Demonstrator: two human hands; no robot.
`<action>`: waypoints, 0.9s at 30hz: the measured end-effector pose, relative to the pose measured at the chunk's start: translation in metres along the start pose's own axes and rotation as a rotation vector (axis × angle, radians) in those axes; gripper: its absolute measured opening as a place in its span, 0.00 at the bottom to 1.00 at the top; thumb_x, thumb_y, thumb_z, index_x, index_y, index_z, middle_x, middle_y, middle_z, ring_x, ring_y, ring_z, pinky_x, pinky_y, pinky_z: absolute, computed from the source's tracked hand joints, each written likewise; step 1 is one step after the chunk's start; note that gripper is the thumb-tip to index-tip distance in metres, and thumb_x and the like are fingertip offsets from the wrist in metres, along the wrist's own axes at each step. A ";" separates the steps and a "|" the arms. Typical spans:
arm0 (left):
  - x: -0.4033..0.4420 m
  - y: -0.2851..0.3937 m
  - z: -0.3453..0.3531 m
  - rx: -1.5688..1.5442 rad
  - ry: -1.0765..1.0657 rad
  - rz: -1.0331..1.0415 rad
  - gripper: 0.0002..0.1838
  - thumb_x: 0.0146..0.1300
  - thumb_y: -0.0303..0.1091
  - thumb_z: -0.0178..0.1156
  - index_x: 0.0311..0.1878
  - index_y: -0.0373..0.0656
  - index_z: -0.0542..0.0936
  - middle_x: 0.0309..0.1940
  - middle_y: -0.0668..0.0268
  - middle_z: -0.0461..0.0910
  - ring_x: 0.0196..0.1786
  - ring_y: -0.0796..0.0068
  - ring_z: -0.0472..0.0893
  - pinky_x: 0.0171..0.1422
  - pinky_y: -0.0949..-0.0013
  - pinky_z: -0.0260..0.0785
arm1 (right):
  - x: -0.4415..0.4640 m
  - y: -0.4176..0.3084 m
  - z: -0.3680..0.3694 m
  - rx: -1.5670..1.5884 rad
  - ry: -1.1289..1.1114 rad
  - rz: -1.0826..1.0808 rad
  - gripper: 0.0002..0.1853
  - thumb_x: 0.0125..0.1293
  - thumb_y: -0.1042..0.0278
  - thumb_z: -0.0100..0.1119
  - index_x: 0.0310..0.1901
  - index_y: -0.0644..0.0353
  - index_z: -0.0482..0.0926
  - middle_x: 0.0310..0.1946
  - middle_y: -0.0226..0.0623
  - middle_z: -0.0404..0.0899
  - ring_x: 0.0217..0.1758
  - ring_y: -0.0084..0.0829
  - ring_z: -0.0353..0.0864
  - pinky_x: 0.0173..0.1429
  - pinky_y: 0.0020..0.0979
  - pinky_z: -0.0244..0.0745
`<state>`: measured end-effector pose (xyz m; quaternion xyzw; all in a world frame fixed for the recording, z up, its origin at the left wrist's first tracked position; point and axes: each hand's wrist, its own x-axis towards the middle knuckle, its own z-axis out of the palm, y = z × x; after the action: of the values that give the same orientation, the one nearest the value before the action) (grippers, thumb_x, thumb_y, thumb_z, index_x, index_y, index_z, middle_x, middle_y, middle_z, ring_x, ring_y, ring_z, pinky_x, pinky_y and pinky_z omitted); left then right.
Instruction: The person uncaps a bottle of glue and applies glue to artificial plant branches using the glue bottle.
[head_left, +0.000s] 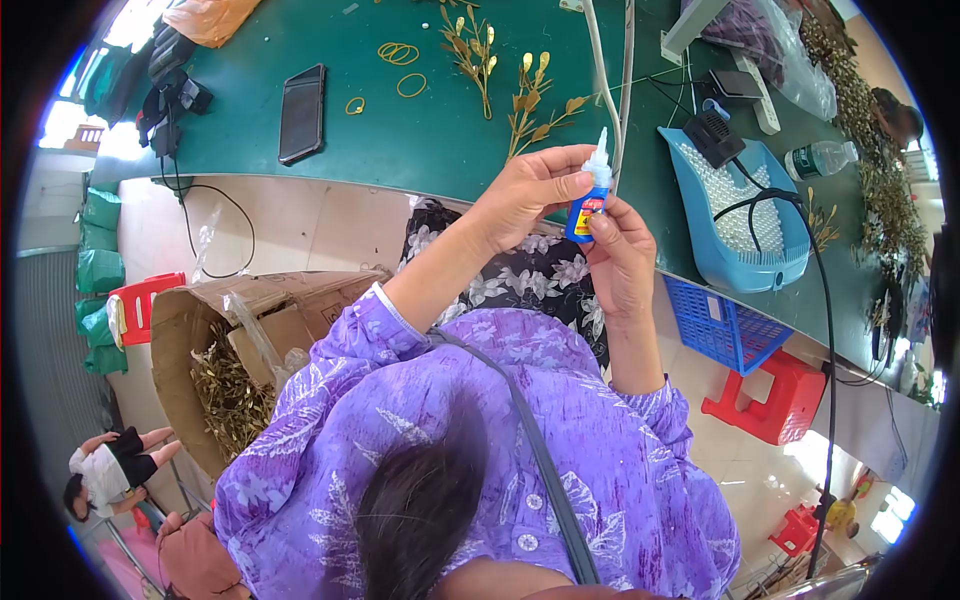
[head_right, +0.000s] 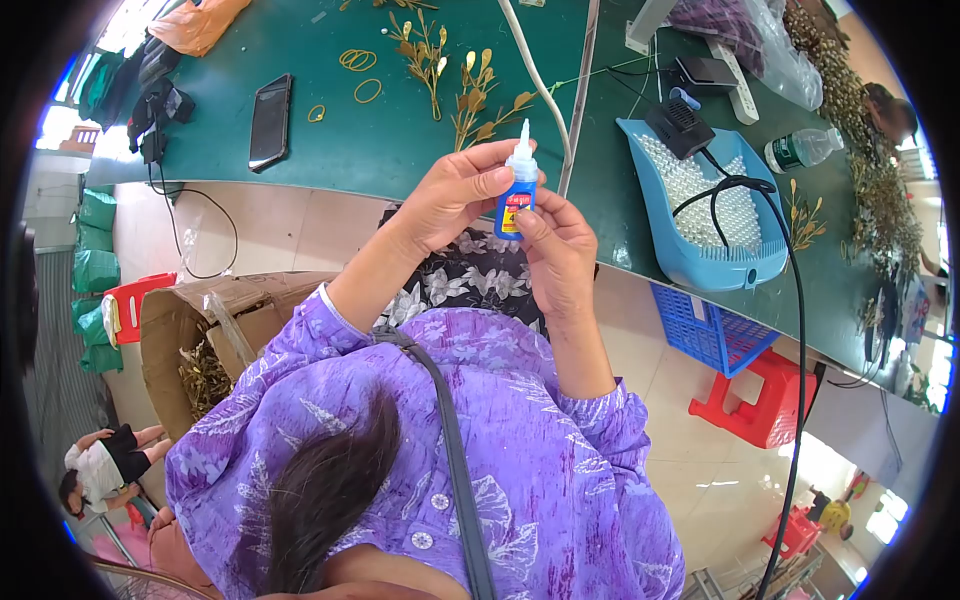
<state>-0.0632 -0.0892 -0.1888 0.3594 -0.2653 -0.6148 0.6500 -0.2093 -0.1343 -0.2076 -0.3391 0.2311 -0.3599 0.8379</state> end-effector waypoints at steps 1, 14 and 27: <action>0.000 0.000 0.000 0.000 0.001 0.000 0.26 0.58 0.37 0.59 0.58 0.38 0.67 0.45 0.62 0.75 0.47 0.74 0.75 0.54 0.69 0.67 | 0.000 0.000 0.000 0.027 -0.009 0.012 0.14 0.57 0.78 0.57 0.46 0.68 0.71 0.38 0.38 0.77 0.40 0.24 0.77 0.47 0.25 0.72; 0.000 -0.008 0.002 0.132 0.072 0.120 0.28 0.58 0.33 0.59 0.61 0.38 0.63 0.45 0.62 0.75 0.46 0.77 0.75 0.53 0.72 0.66 | -0.004 0.002 0.005 -0.151 0.083 -0.125 0.16 0.55 0.80 0.59 0.46 0.71 0.71 0.38 0.40 0.77 0.40 0.23 0.77 0.46 0.22 0.72; -0.002 -0.009 0.010 0.179 0.052 0.174 0.29 0.58 0.32 0.59 0.62 0.39 0.62 0.45 0.61 0.75 0.48 0.75 0.74 0.54 0.73 0.65 | -0.004 0.007 -0.004 -0.109 0.081 -0.094 0.16 0.55 0.79 0.60 0.46 0.71 0.71 0.38 0.40 0.78 0.40 0.23 0.76 0.46 0.22 0.71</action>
<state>-0.0763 -0.0888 -0.1900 0.4074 -0.3324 -0.5206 0.6727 -0.2119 -0.1291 -0.2149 -0.3796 0.2678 -0.3995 0.7903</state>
